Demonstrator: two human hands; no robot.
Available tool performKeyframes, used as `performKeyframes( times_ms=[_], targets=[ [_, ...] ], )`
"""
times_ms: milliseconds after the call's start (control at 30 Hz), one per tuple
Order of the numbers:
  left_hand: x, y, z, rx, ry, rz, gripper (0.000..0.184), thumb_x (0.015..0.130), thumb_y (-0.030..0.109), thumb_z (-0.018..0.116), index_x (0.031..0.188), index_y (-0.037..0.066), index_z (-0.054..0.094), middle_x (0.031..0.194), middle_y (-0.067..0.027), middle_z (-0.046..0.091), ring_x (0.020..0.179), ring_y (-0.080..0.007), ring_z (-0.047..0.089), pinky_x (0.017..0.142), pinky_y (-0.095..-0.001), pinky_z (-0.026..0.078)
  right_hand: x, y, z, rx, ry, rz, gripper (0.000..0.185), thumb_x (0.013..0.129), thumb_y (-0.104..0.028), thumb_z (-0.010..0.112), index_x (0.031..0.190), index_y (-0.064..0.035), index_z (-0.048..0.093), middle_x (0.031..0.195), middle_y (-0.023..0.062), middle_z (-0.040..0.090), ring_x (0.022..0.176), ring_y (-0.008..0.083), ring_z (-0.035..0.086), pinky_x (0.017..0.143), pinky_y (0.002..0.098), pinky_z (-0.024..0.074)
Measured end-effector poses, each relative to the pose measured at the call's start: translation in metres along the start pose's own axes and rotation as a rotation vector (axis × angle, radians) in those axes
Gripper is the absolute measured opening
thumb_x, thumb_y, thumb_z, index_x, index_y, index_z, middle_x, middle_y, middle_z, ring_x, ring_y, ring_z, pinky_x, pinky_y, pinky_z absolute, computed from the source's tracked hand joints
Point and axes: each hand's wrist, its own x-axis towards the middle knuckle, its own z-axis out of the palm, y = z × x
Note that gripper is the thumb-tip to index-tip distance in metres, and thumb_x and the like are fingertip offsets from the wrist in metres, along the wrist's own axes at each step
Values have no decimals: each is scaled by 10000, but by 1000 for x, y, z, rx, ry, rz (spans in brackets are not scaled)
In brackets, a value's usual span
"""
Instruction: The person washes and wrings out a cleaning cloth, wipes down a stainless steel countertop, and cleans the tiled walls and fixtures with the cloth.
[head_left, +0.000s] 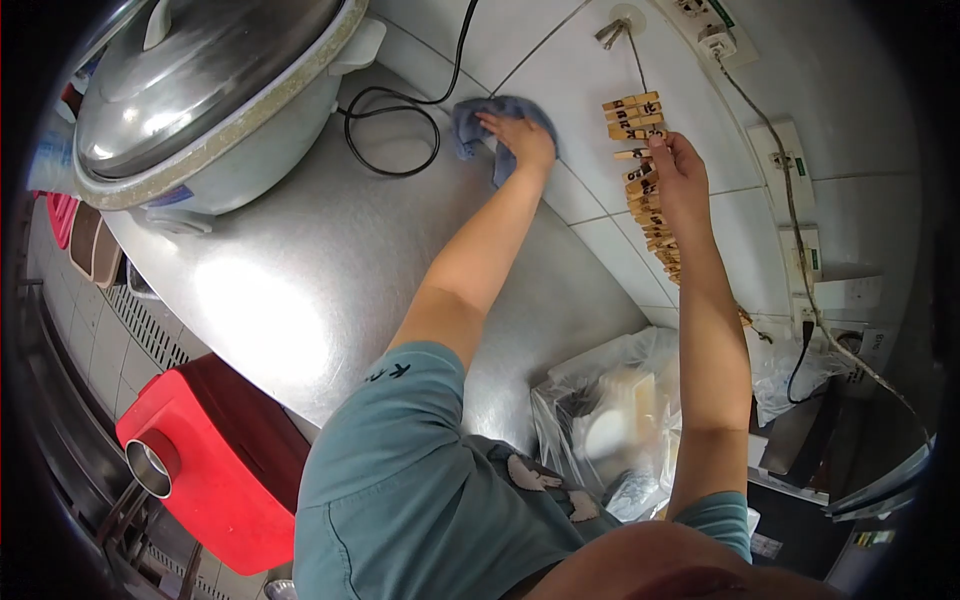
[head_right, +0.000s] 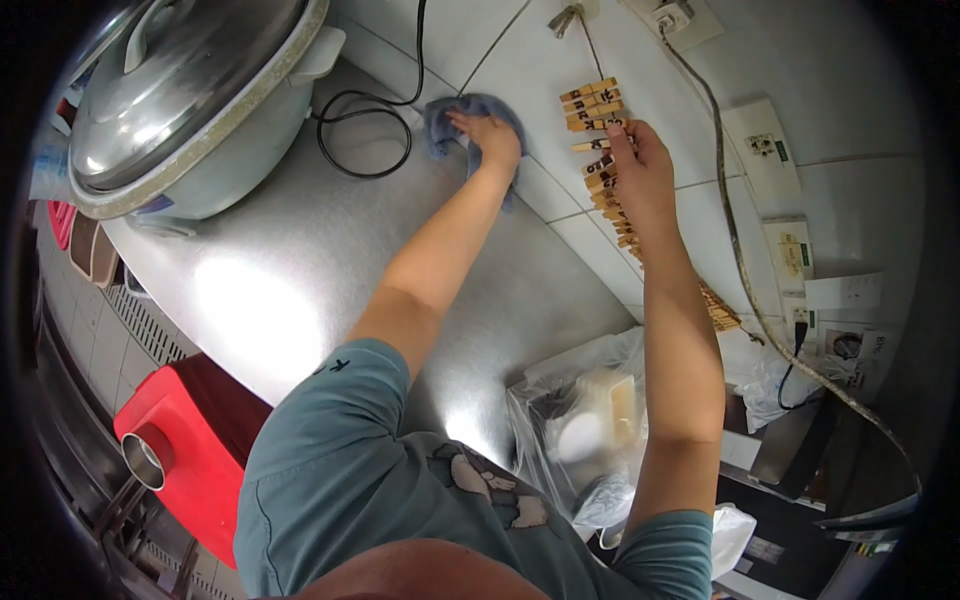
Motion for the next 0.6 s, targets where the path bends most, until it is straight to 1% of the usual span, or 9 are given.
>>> performKeyframes(
  times_ms=[33,133,167,267,333,400,433,500,600],
  targets=[
    [13,-8,5,-31,-1,-122,605,1000,291,389,1450,-105,307,1581,-321,-89,1483,-456,50,1182,-540,160,4,-2,-2,1,6,-5,284,1009,-299,547,1022,-21,606,846,3,603,801,97,543,740,265,461],
    [68,-71,39,678,-58,-278,570,974,261,451,1421,-87,386,1604,-270,78,1481,-382,178,1204,-526,105,0,1,-10,-17,-9,65,271,993,-274,573,1070,-17,615,888,18,605,815,113,553,761,267,461],
    [72,-49,13,995,-461,-144,550,959,251,482,1405,-66,423,1574,-262,190,1464,-369,234,1205,-521,119,-2,5,-11,-255,69,-139,279,975,-276,590,1098,-28,622,929,46,619,814,168,589,751,298,485],
    [36,1,-47,1295,-660,296,522,925,191,558,1394,-16,465,1432,-224,483,1371,-367,411,1206,-494,149,1,-10,-10,-632,274,-531,312,940,-263,631,1183,-67,621,1012,71,622,831,230,622,737,336,511],
    [13,-9,-54,600,-334,152,443,967,178,514,1354,-34,485,1376,-210,530,1296,-359,480,1172,-434,231,3,-35,3,-770,392,-697,353,923,-247,655,1239,-95,613,1054,69,611,848,237,619,735,342,513],
    [-3,7,-86,-237,-355,-311,368,1018,194,450,1295,-40,513,1288,-175,583,1198,-313,541,1080,-380,353,12,-66,19,-599,305,-622,394,912,-262,664,1280,-143,592,1058,50,611,871,259,625,712,378,523],
    [-14,40,-132,-294,-616,-449,352,1041,208,417,1268,-40,523,1244,-156,602,1155,-284,556,1025,-360,402,20,-78,27,-706,302,-569,440,892,-275,683,1307,-180,572,1056,20,604,865,223,631,702,359,531],
    [-7,-16,-133,-416,-818,-440,317,1047,218,421,1235,-2,550,1164,-111,625,1046,-223,587,931,-365,453,44,-85,37,-785,426,-613,468,876,-285,692,1316,-191,562,1054,14,603,861,217,635,696,354,536],
    [-37,63,-224,-530,-902,-705,306,1048,219,424,1262,36,543,1172,-91,644,1054,-209,620,915,-373,494,73,-79,46,-913,613,-655,538,824,-304,725,1325,-217,551,1046,-4,598,860,199,639,688,334,547]
  ],
)
